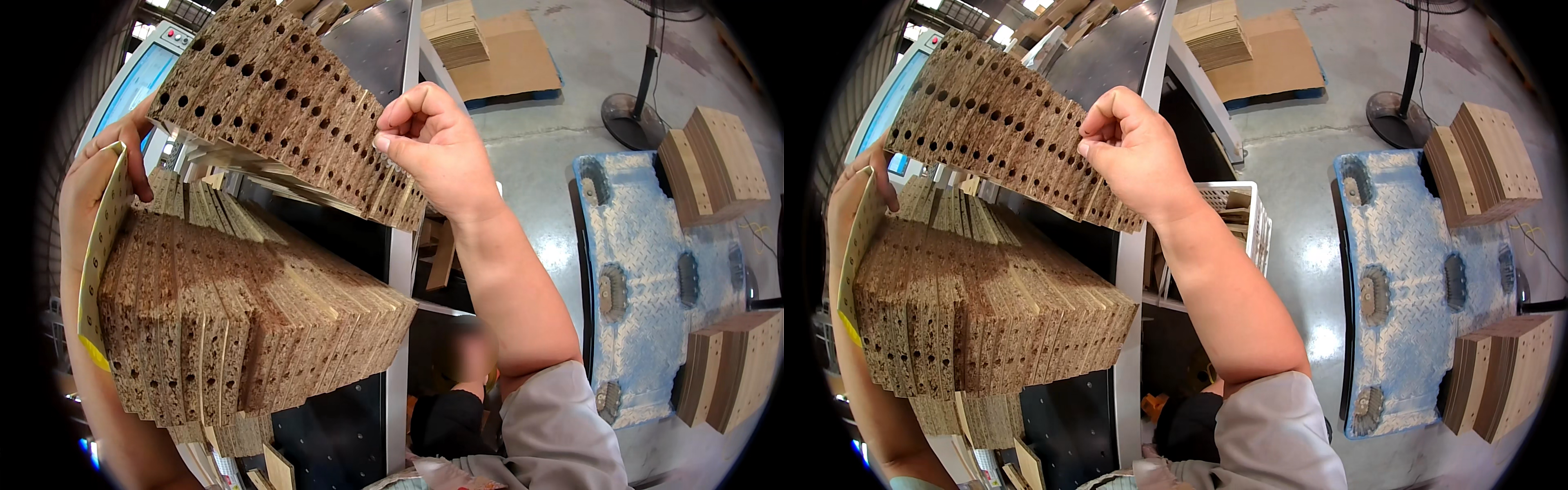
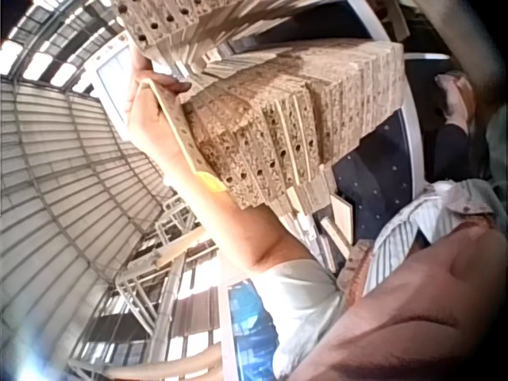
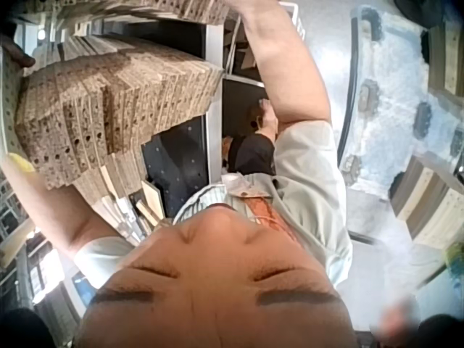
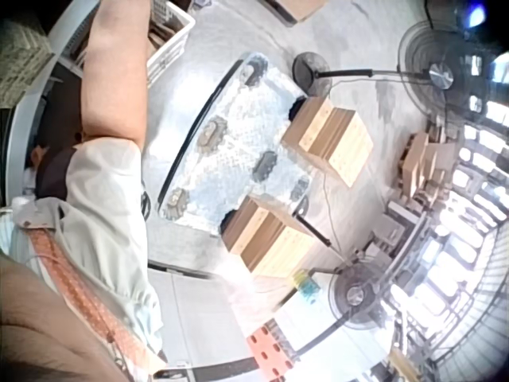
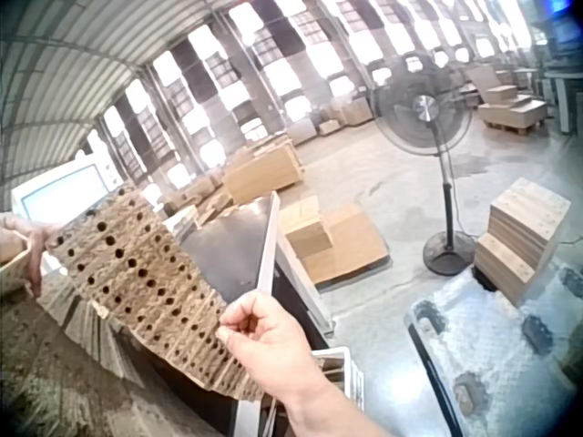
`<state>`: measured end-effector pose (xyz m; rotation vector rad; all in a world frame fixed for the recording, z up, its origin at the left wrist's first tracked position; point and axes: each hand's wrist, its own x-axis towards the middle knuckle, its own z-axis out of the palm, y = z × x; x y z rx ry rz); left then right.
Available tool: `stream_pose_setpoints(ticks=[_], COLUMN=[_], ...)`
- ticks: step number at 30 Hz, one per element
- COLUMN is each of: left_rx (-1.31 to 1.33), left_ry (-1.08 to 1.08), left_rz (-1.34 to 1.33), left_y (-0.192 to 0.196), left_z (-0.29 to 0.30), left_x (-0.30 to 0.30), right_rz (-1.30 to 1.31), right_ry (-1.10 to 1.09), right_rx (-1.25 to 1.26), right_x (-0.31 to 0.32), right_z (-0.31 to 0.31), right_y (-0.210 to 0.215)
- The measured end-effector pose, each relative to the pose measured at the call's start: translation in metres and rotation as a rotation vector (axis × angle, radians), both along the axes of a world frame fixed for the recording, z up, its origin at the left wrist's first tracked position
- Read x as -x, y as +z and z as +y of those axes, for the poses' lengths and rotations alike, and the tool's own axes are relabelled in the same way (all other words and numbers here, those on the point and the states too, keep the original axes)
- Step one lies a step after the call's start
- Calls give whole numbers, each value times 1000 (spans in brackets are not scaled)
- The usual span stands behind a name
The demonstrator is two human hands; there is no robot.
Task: The person picks up wooden boards, aligns them, and applies small round labels from a sheet to the sides of the boards one at a time.
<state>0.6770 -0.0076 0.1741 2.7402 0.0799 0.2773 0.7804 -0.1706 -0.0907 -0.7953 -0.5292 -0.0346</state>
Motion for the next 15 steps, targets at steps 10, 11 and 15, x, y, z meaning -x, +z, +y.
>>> stream_pose_setpoints(ticks=[10,11,15], left_rx=[-42,-106,-64], left_ry=[-77,-76,-55], left_rz=[-4,-27,44], left_y=[-2,-2,3], left_z=[4,5,6], left_x=[-2,-1,-1], right_rz=[-256,-291,-328], right_ry=[-455,-497,-567], right_rx=[136,144,154], right_x=[7,7,7], right_z=[13,14,14], right_y=[-1,-2,-1])
